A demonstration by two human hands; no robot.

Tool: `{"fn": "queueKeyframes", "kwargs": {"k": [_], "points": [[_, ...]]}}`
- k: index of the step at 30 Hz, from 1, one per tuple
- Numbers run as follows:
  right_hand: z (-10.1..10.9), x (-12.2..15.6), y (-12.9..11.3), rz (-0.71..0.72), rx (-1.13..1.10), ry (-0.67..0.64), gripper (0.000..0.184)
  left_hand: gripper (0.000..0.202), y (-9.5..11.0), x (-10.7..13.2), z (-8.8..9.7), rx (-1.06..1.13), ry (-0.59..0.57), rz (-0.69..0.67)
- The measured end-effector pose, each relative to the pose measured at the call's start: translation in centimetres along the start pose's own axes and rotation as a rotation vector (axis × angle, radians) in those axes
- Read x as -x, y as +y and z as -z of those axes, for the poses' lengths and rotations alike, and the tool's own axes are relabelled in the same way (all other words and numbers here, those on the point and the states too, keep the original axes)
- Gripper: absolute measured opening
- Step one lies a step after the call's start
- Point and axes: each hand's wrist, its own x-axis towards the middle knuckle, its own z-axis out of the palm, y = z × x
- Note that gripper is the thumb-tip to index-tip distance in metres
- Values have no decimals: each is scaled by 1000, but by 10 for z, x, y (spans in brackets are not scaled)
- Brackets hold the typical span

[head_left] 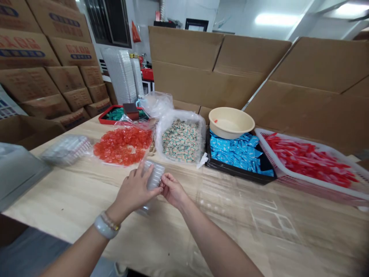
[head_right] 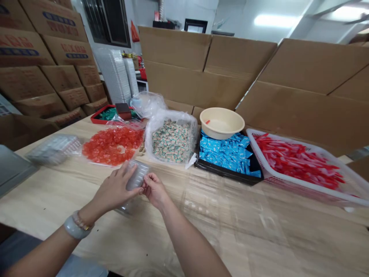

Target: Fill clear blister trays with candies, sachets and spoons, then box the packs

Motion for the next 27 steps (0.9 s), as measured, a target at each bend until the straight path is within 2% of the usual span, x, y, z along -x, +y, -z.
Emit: {"fn": "queueKeyframes", "kwargs": {"k": [4,7,10,13,14,16,18,20,21,22,24,27], "points": [[-11,-10,-7,24,119,69,21,68,2,2,0,-11,30,-19],[-13,1,-13,69,146,145,19,61,-5,6,2,3,36,-29],[2,32,-15,126,90,256,20,61,-24,12,5,8,16,-19],[25,60,-10,183,-106,399,27,64,-44,17,7,-21,8,61],[30,66,-6,179,-186,442,29,65,-48,18,7,-30,4,91],[36,74,3,77,-289,485,28,69,-50,19,8,-39,-6,131],[32,79,11,-117,-276,458,24,72,-48,20,8,-39,-14,148],[20,80,15,-296,-186,349,23,73,-43,20,8,-44,-8,158],[11,77,15,-328,-135,278,24,73,-41,20,8,-49,-3,157],[1,71,14,-312,-91,212,26,73,-38,20,8,-54,-1,150],[-20,48,11,-187,-39,99,30,72,-36,20,9,-60,-5,121],[-46,6,11,-40,-65,14,36,74,-36,21,10,-63,-23,107]]}}
